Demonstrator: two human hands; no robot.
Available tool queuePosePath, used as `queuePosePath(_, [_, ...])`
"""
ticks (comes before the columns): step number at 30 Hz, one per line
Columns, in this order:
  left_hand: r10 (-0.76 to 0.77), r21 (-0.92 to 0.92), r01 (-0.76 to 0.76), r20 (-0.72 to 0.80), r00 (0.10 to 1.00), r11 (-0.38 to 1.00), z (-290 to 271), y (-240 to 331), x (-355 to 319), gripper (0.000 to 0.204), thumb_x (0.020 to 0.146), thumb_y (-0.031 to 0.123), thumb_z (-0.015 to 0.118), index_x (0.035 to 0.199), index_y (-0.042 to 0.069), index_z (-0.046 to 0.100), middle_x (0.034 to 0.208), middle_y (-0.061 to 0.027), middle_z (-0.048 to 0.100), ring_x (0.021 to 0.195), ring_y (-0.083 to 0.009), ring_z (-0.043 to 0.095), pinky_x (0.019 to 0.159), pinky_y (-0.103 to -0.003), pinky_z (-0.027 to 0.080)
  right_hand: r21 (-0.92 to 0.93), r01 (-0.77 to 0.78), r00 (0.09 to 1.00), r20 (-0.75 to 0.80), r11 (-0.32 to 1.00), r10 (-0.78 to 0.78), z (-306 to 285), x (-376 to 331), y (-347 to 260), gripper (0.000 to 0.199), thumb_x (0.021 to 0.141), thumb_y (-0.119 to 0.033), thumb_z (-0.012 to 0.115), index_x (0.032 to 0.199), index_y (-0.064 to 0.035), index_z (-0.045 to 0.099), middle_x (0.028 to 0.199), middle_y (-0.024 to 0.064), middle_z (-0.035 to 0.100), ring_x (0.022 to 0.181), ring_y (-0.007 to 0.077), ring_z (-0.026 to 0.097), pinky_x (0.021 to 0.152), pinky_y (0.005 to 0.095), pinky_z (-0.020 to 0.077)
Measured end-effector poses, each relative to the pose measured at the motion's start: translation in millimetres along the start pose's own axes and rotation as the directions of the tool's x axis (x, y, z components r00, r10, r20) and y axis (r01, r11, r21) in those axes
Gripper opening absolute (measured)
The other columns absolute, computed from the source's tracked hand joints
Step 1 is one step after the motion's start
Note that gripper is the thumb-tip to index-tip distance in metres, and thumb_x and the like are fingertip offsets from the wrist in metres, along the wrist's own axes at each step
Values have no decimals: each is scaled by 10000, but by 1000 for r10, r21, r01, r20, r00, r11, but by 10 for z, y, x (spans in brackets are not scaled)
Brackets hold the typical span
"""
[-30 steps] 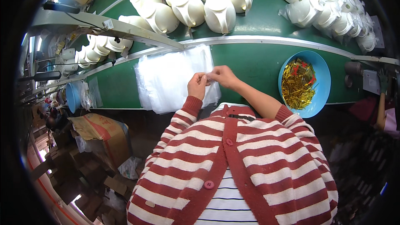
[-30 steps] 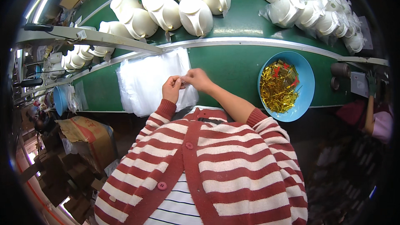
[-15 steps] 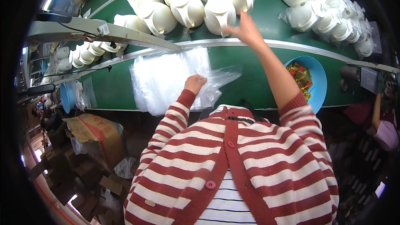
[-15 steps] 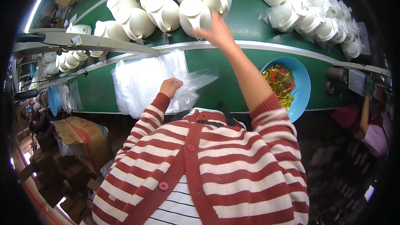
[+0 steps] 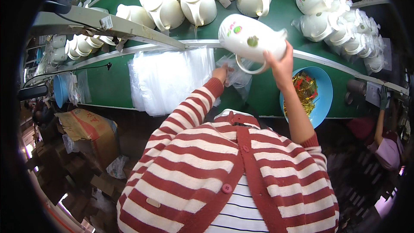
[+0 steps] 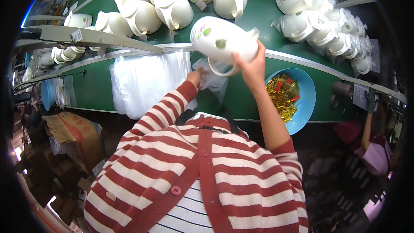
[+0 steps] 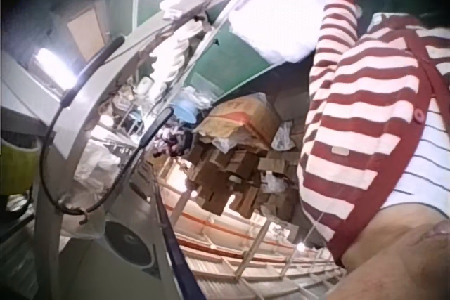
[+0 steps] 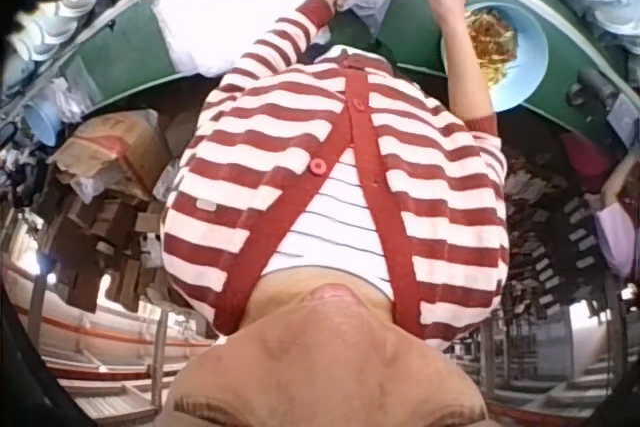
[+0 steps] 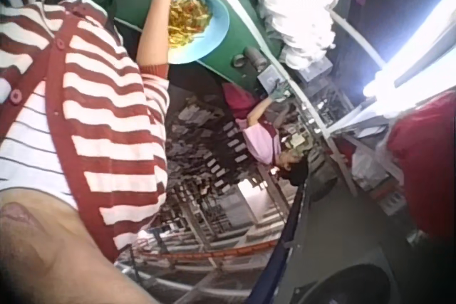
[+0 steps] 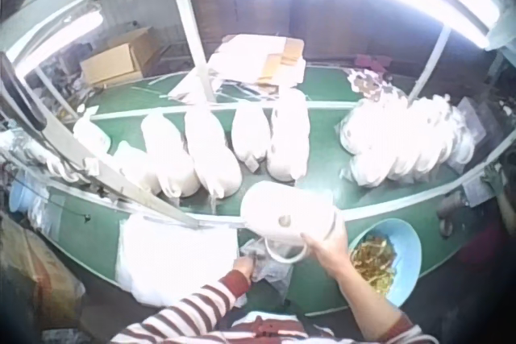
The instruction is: The person repeatedly picks white plastic pitchers from a conveyor belt, places each into a clear plastic bag, and adds a small gold-colored item from a blue bowl into the bag. The sealed bags are set aside on the belt as the process continues.
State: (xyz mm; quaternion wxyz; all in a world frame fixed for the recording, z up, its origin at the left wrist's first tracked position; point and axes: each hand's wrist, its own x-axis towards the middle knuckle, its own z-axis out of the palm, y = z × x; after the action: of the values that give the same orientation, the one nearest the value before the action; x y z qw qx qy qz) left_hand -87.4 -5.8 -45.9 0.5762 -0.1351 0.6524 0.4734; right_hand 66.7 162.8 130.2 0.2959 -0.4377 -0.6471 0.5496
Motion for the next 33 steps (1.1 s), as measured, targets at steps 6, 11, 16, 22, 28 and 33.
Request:
queuePosePath(6, [79,-674,107,239,968,731,-63,-88,301,302,1139,275,402,1246,79,606,946,-46,653,697,-138,593,539,-234,523,-87,84,985,157,993,-69,-153,-840,734,1037,750,-310,927,1548,-37,324,1404,202,523,1258,293,588,1056,417,507])
queuePosePath(11, [233,-81,-257,-231,945,963,-181,308,-394,258,1082,255,580,1091,43,726,896,-62,665,677,-191,633,565,-310,522,-256,598,725,577,760,-376,-432,-829,550,1061,664,-128,927,1561,-129,361,1641,244,358,1508,438,403,1164,482,473])
queuePosePath(16, [959,523,-849,195,205,75,-301,297,-728,189,1032,171,694,1135,50,798,867,-78,701,791,-227,668,705,-326,554,-269,759,456,869,594,-190,-318,-636,45,1006,633,-102,910,1514,-132,426,1656,251,354,1517,440,397,1167,492,474])
queuePosePath(22, [928,392,-907,259,267,151,-95,117,-1366,216,1040,186,690,1190,64,787,969,-120,744,852,-257,694,787,-331,549,-65,-341,917,197,938,347,-202,-733,161,809,826,-326,841,1473,-19,465,1346,241,644,1215,378,672,1005,457,568])
queuePosePath(28, [710,152,-723,140,690,673,218,-100,-1653,271,1084,235,654,1255,60,768,977,-32,735,769,-115,639,692,-269,521,592,-572,756,113,567,645,-335,-758,273,770,903,-392,810,1452,55,506,1341,222,630,1117,318,710,885,526,618])
queuePosePath(33, [810,8,-819,139,569,574,543,94,-1811,266,1094,274,642,1222,76,766,854,37,684,631,-42,525,507,-216,408,-147,-290,941,-223,946,254,-297,-993,-28,809,821,-306,907,1308,97,402,1270,275,616,1153,380,669,968,483,566])
